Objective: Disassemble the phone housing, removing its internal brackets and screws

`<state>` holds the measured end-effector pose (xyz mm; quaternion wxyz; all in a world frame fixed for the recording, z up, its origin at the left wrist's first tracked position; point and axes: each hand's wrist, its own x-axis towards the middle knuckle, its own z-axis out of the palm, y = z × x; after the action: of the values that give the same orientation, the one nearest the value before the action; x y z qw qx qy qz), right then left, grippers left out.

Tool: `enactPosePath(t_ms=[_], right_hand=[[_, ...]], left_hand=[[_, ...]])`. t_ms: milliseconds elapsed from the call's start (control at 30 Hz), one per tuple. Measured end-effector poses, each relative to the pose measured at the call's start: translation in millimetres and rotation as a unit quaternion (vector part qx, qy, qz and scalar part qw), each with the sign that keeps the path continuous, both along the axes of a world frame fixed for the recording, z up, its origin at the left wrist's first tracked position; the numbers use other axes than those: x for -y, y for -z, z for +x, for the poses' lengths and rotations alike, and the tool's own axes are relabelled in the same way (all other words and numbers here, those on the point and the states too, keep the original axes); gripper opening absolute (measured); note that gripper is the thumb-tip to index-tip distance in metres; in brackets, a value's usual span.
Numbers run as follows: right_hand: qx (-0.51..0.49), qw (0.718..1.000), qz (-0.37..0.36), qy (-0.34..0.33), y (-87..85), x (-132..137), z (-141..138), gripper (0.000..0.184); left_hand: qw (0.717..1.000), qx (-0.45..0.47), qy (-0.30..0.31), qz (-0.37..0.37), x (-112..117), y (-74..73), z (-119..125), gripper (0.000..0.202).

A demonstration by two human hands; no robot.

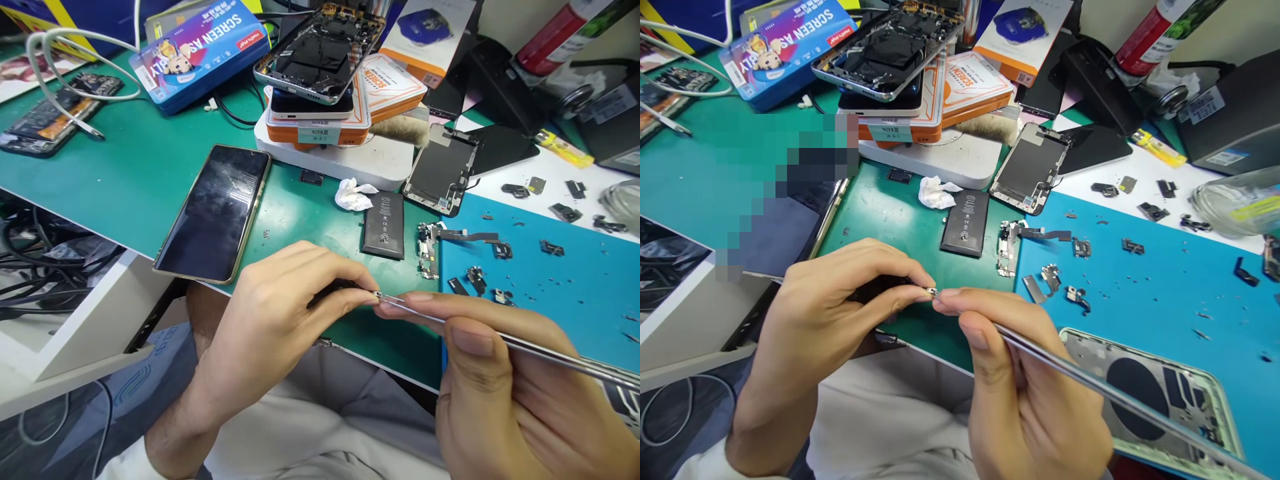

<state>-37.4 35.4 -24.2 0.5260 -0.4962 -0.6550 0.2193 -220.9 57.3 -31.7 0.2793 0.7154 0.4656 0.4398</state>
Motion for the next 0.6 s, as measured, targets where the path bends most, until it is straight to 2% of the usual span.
enactPosePath(t_ms=[433, 600], right_hand=[[0.025, 1.0, -0.003, 0.004, 0.2, 3.6, 4.0, 0.02], [0.019, 0.999, 0.005, 0.029, 2.6, 2.7, 2.2, 0.019]], left_hand=[[1.0, -0.003, 0.007, 0.003, 0.7, 0.2, 0.6, 0.006], [1.0, 0.004, 0.005, 0.006, 0.9, 0.6, 0.7, 0.006]])
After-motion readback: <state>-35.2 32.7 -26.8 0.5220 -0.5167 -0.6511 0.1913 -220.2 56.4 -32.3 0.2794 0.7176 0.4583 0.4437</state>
